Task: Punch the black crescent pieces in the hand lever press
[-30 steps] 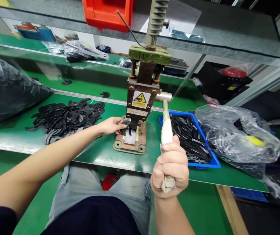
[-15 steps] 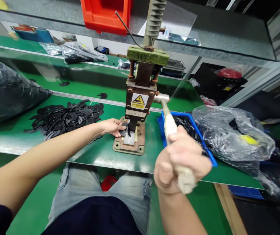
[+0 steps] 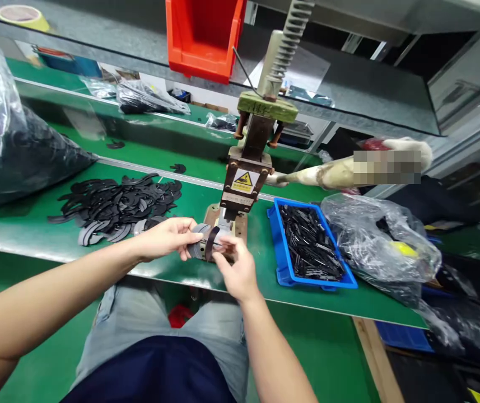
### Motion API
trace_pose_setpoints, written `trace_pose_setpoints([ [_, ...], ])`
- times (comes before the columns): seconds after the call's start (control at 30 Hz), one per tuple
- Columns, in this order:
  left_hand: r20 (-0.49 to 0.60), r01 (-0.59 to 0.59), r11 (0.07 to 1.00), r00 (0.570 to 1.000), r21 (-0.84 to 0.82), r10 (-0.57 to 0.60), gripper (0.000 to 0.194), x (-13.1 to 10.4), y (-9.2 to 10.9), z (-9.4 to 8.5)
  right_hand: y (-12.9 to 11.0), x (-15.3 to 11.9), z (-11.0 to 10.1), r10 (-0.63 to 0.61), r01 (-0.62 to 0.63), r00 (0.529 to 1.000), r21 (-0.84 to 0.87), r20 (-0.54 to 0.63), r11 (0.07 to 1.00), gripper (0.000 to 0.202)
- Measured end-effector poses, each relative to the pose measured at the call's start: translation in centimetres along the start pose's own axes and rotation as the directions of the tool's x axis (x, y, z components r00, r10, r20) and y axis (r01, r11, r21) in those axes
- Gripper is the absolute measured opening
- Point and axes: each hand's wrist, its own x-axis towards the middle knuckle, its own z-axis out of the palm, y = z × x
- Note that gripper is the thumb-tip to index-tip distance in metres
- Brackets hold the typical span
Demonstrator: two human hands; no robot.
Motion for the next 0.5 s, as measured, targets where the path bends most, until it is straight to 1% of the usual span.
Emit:
trace_pose_setpoints([
  [0.07, 0.024, -0.021, 1.0, 0.999, 0.016, 0.021, 0.049, -0.7, 0.3, 1.0, 0.4, -0.9, 1.8, 0.037, -0.037, 0.999, 0.022, 0.019, 0.999, 0.023],
  [0.17, 0.033, -0.05, 0.997, 0.998, 0.055, 0.048, 0.047, -1.2, 0.4, 1.9, 0.3, -1.4, 3.0, 0.063, -0.063, 0.998, 0.04, -0.017, 0.997, 0.02],
  [0.27, 0.042, -0.045, 0.996, 0.998, 0.073, 0.042, 0.047, -1.3, 0.5, 2.2, 0.2, -1.7, 3.1, 0.063, -0.062, 0.997, 0.041, -0.039, 0.997, 0.019],
  [0.37, 0.048, 0.002, 0.998, 0.999, 0.061, -0.005, 0.045, -1.1, 0.7, 2.3, 0.4, -2.2, 2.9, 0.05, -0.049, 0.998, 0.019, -0.044, 0.999, 0.019],
  [0.5, 0.115, 0.064, 0.997, 0.991, 0.051, -0.069, 0.046, -0.3, 0.5, 2.5, 0.6, -2.6, 2.6, 0.03, -0.032, 0.998, -0.04, -0.05, 0.999, 0.02],
])
